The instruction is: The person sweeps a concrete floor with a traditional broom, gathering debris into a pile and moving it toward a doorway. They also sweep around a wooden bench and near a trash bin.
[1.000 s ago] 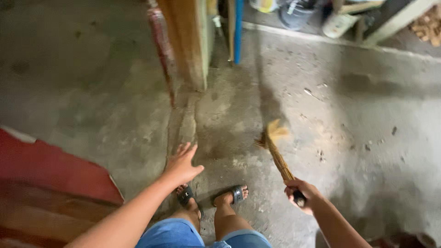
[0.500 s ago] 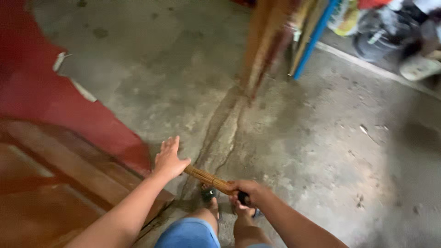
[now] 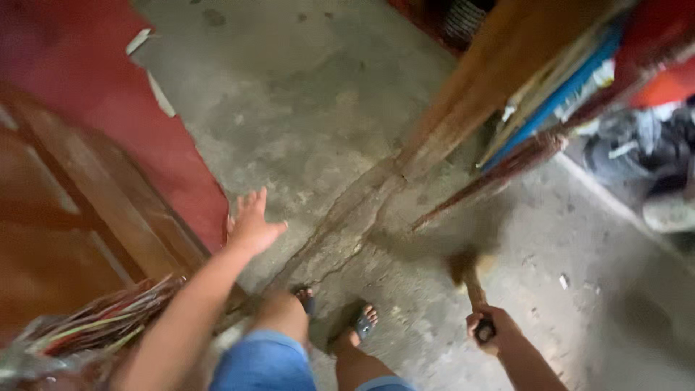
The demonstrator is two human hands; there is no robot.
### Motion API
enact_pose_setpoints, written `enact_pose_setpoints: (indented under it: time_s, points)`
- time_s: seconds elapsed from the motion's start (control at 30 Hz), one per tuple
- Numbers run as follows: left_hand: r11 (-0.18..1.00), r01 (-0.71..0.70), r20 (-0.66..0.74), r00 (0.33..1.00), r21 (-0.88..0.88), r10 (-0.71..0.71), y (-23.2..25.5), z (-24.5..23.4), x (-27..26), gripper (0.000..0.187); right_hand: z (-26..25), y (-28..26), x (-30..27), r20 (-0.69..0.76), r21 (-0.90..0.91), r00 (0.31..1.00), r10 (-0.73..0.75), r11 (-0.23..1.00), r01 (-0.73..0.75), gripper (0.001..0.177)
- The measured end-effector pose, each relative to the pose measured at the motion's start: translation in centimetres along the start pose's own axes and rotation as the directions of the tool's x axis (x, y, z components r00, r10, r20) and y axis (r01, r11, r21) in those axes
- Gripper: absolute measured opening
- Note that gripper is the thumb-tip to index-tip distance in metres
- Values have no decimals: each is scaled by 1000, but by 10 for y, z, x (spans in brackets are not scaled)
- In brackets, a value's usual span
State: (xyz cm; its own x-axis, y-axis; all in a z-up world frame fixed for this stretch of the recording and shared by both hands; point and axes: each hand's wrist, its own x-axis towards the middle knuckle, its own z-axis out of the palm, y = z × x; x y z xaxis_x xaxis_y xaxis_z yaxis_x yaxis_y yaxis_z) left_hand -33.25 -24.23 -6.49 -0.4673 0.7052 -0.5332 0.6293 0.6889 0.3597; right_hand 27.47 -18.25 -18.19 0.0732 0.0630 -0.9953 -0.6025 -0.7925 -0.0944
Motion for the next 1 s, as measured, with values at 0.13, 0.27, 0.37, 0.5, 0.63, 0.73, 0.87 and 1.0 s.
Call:
enact_pose_setpoints:
  time_s: [0.13,0.27,0.37,0.5,0.63,0.73,0.87,1.0]
  points:
    - [999,4,-107,994,-40,-8,-2,-20,33,107,38,2,-14,55,115,998,20,993,-26,17]
    - [994,11,-146,989,-108,-27,-12,-55,73,107,135,48,-76,285,83,956,67,992,-95,22]
    - [982,8,-148,988,-189,-36,-21,-92,109,102,216,99,-135,264,100,943,202,967,-235,16]
    - [944,-59,-201,980,-324,-8,-56,-171,164,95,327,158,-172,421,-229,728,542,840,-493,24]
    - [973,-145,-289,953,-180,89,-76,-236,206,91,464,207,-121,404,-506,562,722,688,-520,14]
    - [987,-99,-228,971,-125,68,-75,-255,223,91,551,222,-64,340,-583,668,662,706,-403,16]
    - [981,-94,-205,977,-168,59,-76,-270,241,90,590,186,-17,264,-345,751,605,786,-513,21]
    - [977,-111,-189,979,-183,76,-75,-279,256,89,518,134,-22,259,-195,951,169,973,-120,23]
